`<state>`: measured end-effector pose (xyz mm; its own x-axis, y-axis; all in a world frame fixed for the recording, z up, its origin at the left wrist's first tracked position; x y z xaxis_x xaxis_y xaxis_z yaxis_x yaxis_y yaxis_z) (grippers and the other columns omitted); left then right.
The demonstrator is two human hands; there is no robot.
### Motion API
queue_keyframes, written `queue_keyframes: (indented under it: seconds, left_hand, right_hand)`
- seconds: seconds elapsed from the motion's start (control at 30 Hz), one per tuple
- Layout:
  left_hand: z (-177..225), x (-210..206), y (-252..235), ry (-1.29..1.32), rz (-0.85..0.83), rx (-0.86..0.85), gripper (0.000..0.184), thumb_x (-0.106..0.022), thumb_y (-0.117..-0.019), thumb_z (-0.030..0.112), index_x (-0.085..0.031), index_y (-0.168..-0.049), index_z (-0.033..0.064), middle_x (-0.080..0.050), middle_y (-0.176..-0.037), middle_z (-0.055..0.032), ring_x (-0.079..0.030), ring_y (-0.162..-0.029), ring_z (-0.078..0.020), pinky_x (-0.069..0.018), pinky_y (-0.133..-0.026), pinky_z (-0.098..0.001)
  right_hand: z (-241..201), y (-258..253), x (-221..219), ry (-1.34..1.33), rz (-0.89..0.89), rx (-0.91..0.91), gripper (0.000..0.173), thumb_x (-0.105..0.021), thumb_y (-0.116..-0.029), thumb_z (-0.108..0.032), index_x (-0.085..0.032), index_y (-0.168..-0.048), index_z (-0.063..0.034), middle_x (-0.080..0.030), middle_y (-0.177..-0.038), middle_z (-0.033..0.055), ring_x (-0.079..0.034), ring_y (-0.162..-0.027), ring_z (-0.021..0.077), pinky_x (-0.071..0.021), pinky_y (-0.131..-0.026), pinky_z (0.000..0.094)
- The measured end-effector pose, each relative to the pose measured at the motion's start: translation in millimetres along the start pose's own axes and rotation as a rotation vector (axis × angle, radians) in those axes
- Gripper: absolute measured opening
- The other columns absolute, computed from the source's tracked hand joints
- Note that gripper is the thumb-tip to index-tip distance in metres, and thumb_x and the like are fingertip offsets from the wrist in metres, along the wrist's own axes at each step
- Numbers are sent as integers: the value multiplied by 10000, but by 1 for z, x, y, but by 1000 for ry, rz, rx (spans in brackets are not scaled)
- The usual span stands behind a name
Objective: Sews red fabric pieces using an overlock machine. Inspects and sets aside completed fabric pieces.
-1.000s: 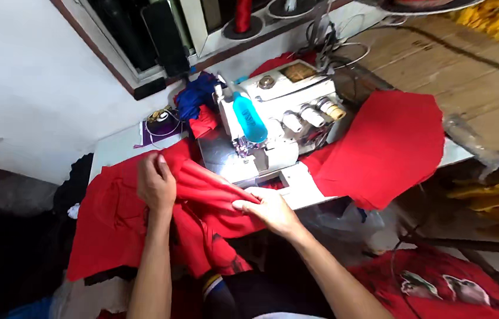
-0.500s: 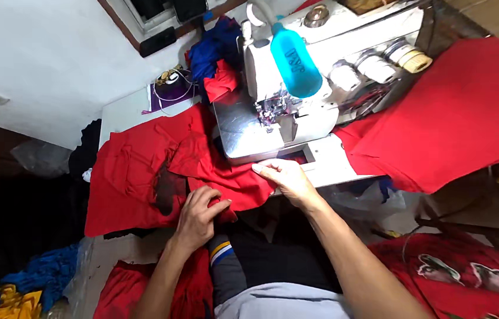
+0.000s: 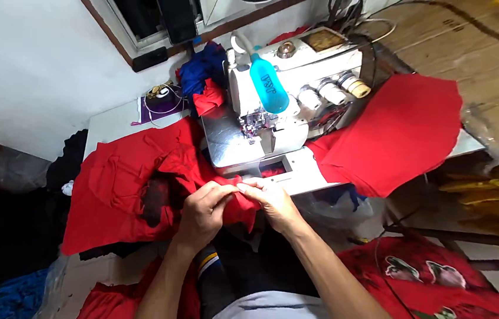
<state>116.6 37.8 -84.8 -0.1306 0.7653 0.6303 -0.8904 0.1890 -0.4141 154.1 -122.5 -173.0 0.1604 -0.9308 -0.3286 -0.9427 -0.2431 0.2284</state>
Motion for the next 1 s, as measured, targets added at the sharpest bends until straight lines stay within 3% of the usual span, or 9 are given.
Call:
queue_keyframes:
  seconds: [0.07,0.13,0.23,0.3,0.43,0.57,0.77,0.9,1.0]
  left_hand:
    - [-18,-14,7,-41,66,116,108,-713,-946,210,-795,-964,143,-722,-897,62,-675,-832,-9,-576,-752,-204]
    - [-20,-19,8,-3,84,182,86,-719,-935,173,-787,-955,124,-728,-957,46,-684,-892,-22,-586,-795,-215]
    - [0,-9,-1,35,105,146,115,-700,-921,108,-779,-1002,131,-728,-966,52,-687,-910,-27,-590,-792,-204]
    - [8,-2,-8,19,134,107,100,-705,-923,114,-779,-989,127,-720,-943,58,-681,-895,-20,-584,-777,-189]
    - [-16,-15,5,-15,142,205,66,-770,-883,171,-780,-943,145,-711,-897,68,-668,-822,-7,-569,-722,-182]
    - [-18,-19,8,-53,104,228,63,-781,-870,165,-789,-929,146,-720,-922,61,-680,-852,-5,-581,-743,-183]
    - [-2,-7,-1,13,194,221,51,-743,-896,139,-772,-937,150,-710,-948,62,-676,-893,-30,-581,-770,-197]
    - [-18,-12,0,-21,226,304,42,-753,-899,136,-758,-940,144,-675,-888,55,-631,-741,-11,-538,-632,-167]
    - [-20,-12,2,-23,239,334,41,-765,-888,146,-759,-928,147,-675,-872,65,-605,-693,0,-514,-596,-157]
  right_hand:
    - [-3,5,0,9,19,19,52,-712,-928,-30,-745,-968,-32,-719,-800,55,-666,-710,95,-569,-667,261]
    - [-3,7,1,2,35,-4,94,-733,-895,7,-721,-987,-10,-725,-794,66,-681,-709,106,-580,-678,274]
    - [-3,9,-1,-19,34,-61,130,-701,-902,38,-725,-1023,-2,-742,-811,72,-689,-709,103,-575,-661,265]
    - [-5,7,-6,-37,9,-34,109,-659,-943,-21,-759,-988,-16,-727,-798,63,-667,-694,94,-562,-640,256]
    - [-4,7,-8,-31,28,-20,86,-702,-962,-111,-741,-945,-36,-701,-764,61,-640,-664,103,-535,-612,256]
    - [-1,8,-5,-46,15,-78,134,-687,-944,-24,-745,-1063,0,-739,-826,84,-678,-711,115,-565,-656,268]
    - [-5,13,-7,-70,-11,-94,186,-653,-943,7,-764,-1092,3,-760,-872,86,-692,-731,99,-570,-665,243]
    - [-2,16,-9,-120,-22,-108,261,-646,-940,16,-746,-1179,-13,-762,-931,103,-697,-768,118,-571,-682,258]
    - [-1,17,-9,-115,-29,-94,272,-653,-939,8,-738,-1196,-15,-760,-944,105,-694,-772,118,-567,-683,258]
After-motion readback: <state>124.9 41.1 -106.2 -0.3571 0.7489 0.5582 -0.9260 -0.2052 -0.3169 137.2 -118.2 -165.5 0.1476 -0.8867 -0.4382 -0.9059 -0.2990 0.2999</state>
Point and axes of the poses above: each hand's wrist, its own y-axis away from the middle knuckle, its own x-axis out of the back of the hand, z = x × y, the point moved 6 cm from there along -y, towards the middle knuckle
